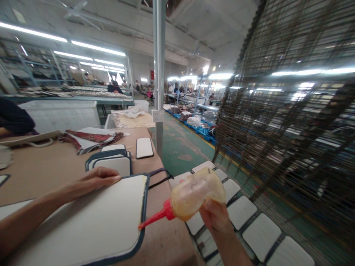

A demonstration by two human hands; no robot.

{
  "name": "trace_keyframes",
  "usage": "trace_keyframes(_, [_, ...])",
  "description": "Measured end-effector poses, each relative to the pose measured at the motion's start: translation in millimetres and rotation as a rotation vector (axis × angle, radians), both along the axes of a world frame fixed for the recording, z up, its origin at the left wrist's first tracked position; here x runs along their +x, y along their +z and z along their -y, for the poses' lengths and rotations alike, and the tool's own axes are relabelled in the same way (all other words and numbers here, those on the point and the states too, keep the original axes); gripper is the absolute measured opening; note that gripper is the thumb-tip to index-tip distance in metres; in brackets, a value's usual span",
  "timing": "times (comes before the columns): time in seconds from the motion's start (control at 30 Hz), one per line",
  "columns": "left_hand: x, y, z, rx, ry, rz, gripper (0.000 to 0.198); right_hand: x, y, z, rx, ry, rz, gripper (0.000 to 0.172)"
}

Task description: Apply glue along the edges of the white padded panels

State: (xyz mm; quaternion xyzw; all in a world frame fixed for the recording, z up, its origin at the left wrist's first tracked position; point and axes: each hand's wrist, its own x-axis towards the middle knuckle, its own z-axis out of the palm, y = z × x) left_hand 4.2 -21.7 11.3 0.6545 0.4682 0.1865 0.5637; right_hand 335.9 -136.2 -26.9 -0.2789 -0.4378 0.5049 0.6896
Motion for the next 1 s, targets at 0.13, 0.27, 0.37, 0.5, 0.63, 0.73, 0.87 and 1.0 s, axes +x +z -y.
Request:
trace_keyframes(0.13, [-1.1,-2.2,-1.1,-0.053,0.061,0.041,0.029,-0.5,-0.9,0.7,-0.015,-0.065,-0.005,0.055])
trace_keyframes(0.27, [-2.4,-2.9,0.0,-0.097,0.13,0.076,0.028,-0.2,-1.8,0.5,-0.008,-0.158,-0.006,0.055])
trace_keyframes(0.37, [-2.8,-3.3,0.2,-0.104,0.184,0.081,0.031,-1.2,-4.5,1.4,-0.004,-0.206,-0.022,0.056])
trace_keyframes(0.5, [-4.1,-9.7,-4.0,-0.109,0.255,0.102,0.033,-5.7,-13.0,2.6,0.02,-0.308,-0.1,0.06])
trace_keyframes(0.63, [-7.6,-23.8,-10.3,-0.097,0.291,0.162,0.03,-10.8,-16.4,5.2,0.092,-0.454,-0.161,0.065])
trace_keyframes(0.73, [-7.2,-31.9,-12.2,-0.109,0.307,0.205,0.03,-18.3,-12.8,9.8,0.092,-0.472,-0.119,0.065])
trace_keyframes(0.87, [1.0,-32.5,-12.5,-0.125,0.343,0.24,0.036,-39.9,-18.0,16.9,0.095,-0.453,-0.103,0.059])
trace_keyframes(1.0, [8.0,-23.6,-16.9,0.059,0.376,0.181,0.04,-49.3,-26.3,13.3,0.004,-0.325,-0.152,0.04])
